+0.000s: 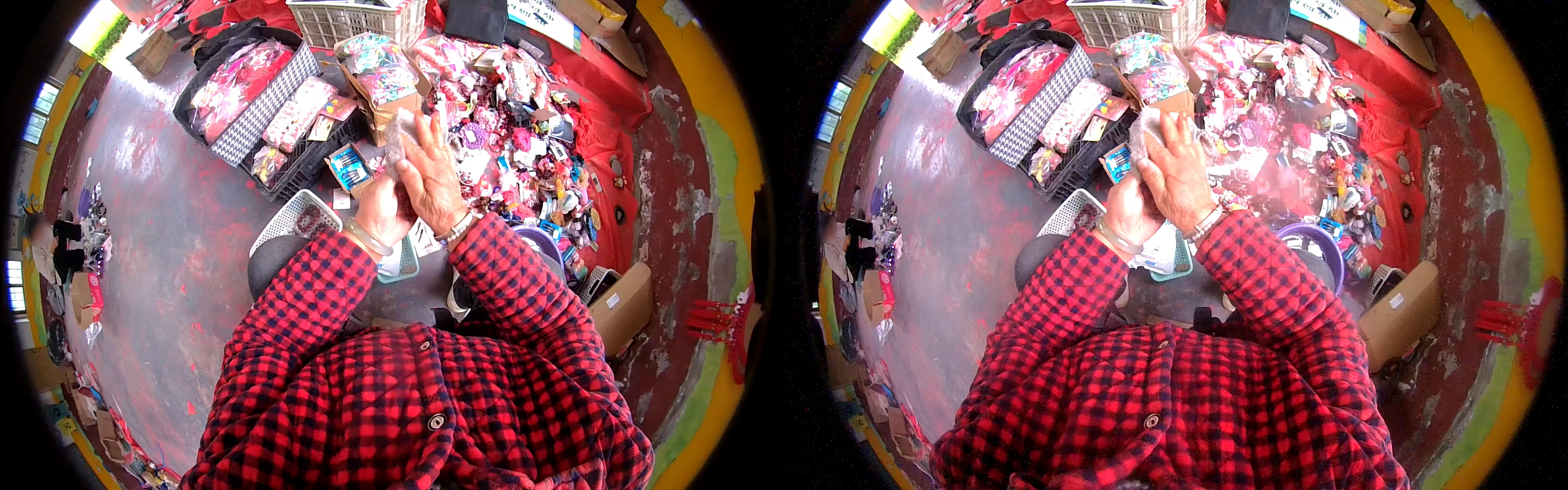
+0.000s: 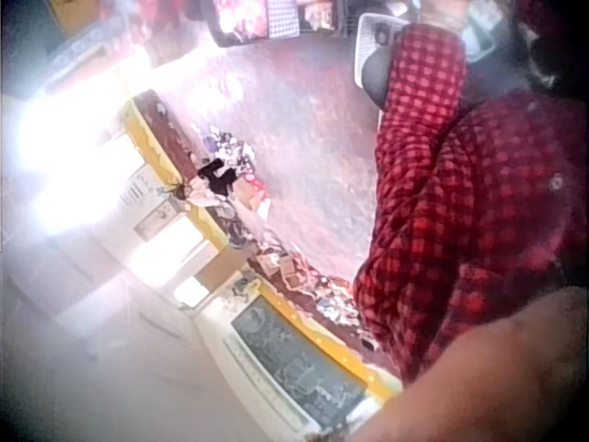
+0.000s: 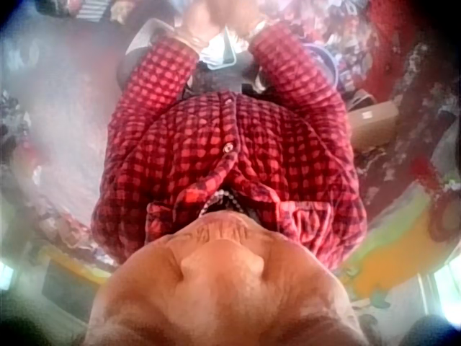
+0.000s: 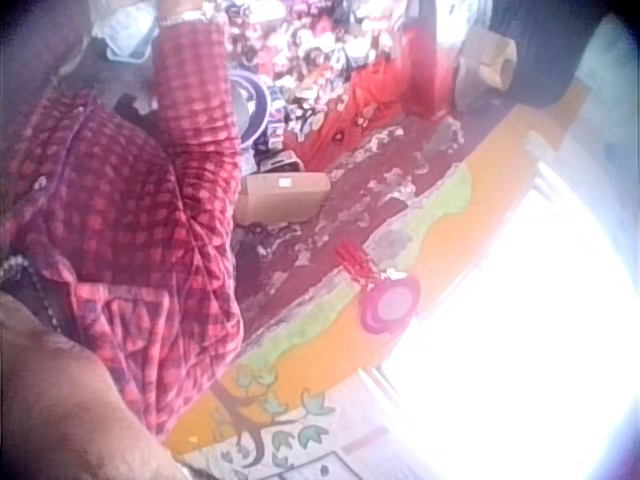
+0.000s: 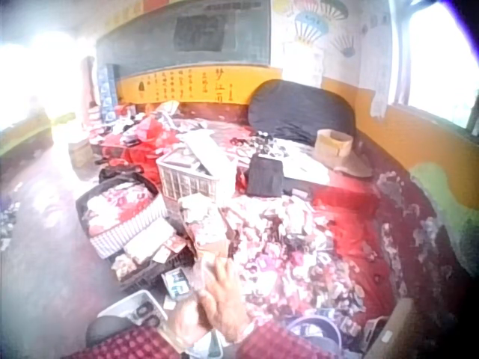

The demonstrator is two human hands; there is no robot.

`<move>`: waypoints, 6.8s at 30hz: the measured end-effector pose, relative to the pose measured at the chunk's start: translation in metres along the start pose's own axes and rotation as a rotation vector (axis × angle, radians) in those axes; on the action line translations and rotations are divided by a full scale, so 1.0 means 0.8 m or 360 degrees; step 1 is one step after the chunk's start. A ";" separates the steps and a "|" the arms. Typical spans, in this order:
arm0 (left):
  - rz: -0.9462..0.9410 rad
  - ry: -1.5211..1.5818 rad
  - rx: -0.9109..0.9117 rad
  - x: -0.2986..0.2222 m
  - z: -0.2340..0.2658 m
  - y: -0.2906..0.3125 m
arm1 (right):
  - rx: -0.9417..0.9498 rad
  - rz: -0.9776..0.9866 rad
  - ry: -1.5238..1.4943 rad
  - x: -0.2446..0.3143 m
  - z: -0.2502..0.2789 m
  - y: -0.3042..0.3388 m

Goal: The person picks up a beaded bracelet and places it inside a small plastic bag, then seals the bag by hand.

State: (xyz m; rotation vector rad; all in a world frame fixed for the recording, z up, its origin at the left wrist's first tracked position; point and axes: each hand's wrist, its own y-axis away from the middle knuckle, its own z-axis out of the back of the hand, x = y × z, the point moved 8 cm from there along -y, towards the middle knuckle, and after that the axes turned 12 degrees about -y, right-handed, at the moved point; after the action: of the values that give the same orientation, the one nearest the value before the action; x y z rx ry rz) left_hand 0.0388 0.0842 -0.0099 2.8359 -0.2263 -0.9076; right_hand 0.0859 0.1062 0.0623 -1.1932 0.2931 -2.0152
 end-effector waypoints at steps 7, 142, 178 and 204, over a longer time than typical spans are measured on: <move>-0.0153 -0.0068 0.0154 0.001 0.000 -0.005 | -0.0575 -0.0894 -0.1320 -0.107 0.001 0.018; 0.0335 -0.1575 0.0539 -0.026 0.061 0.056 | 0.0710 -0.0750 -0.0486 0.004 0.019 0.070; 0.1147 -0.3124 -0.0923 0.149 0.449 0.008 | 0.0081 -0.1608 -0.2184 -0.057 -0.020 0.060; 0.0997 -0.3076 -0.0832 0.152 0.419 -0.018 | 0.0177 -0.1614 -0.2008 -0.074 -0.023 0.068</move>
State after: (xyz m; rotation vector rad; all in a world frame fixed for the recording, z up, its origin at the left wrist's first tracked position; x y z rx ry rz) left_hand -0.0583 0.0417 -0.3502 0.5246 -0.7563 -2.4454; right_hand 0.1142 0.1077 -0.0154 -2.5257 -1.2212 -1.4472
